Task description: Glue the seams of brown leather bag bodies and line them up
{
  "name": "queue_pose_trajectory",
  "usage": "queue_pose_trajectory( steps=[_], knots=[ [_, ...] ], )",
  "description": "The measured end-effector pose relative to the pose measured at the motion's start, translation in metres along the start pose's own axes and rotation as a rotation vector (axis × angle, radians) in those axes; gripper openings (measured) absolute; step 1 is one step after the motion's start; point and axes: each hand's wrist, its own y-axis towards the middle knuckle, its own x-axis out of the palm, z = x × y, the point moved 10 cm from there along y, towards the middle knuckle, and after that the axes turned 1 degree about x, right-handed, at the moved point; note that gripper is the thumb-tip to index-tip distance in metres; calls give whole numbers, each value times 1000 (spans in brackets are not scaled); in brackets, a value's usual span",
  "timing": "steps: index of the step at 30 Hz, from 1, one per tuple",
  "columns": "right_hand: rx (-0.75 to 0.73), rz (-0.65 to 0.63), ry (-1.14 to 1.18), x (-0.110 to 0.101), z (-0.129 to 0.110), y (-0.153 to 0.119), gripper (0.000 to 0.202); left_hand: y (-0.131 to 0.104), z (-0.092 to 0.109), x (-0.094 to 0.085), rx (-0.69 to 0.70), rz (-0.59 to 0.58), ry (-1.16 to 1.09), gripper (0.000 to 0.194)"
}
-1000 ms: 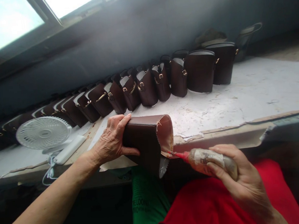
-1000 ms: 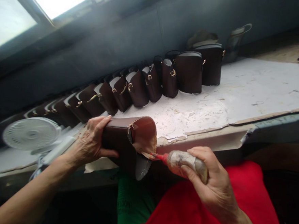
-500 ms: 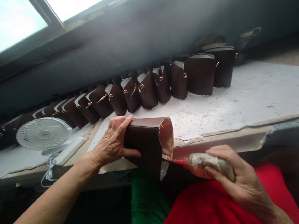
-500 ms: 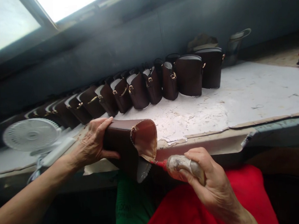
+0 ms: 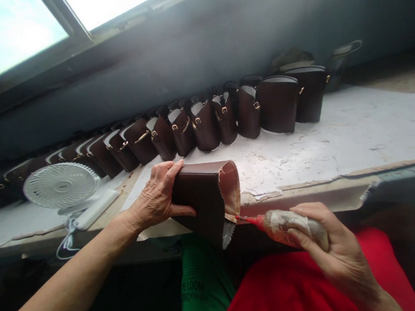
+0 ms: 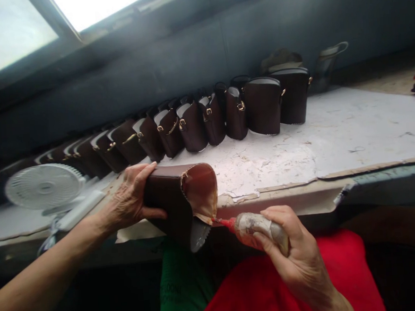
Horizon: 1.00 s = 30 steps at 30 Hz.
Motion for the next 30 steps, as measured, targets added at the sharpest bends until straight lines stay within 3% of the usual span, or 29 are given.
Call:
queue_pose_trajectory(
  steps=[4, 9, 13, 18, 20, 22, 26, 30],
  knots=[
    [43, -18, 24, 3, 5, -4, 22, 0, -2, 2, -20, -21, -16, 138],
    [80, 51, 78, 1, 8, -7, 24, 0, -7, 7, -50, -27, -40, 136],
    [73, -2, 105, 7, 8, -3, 24, 0, -8, 10, -35, -15, -69, 138],
    [86, 149, 52, -4, 12, 15, 25, 2, -8, 10, -35, -13, -79, 133],
    [107, 129, 29, 0, 15, 20, 23, 1, -11, 11, -52, -23, -106, 129],
    [158, 55, 86, 8, 20, 20, 20, -3, -16, 13, -85, -17, -150, 115],
    [406, 66, 353, 15, 50, -4, 32, -12, -45, 17, -298, 118, -269, 58],
    [664, 319, 652, 8, 100, -42, 53, -19, -68, 15, -537, 345, -338, 42]
  ],
)
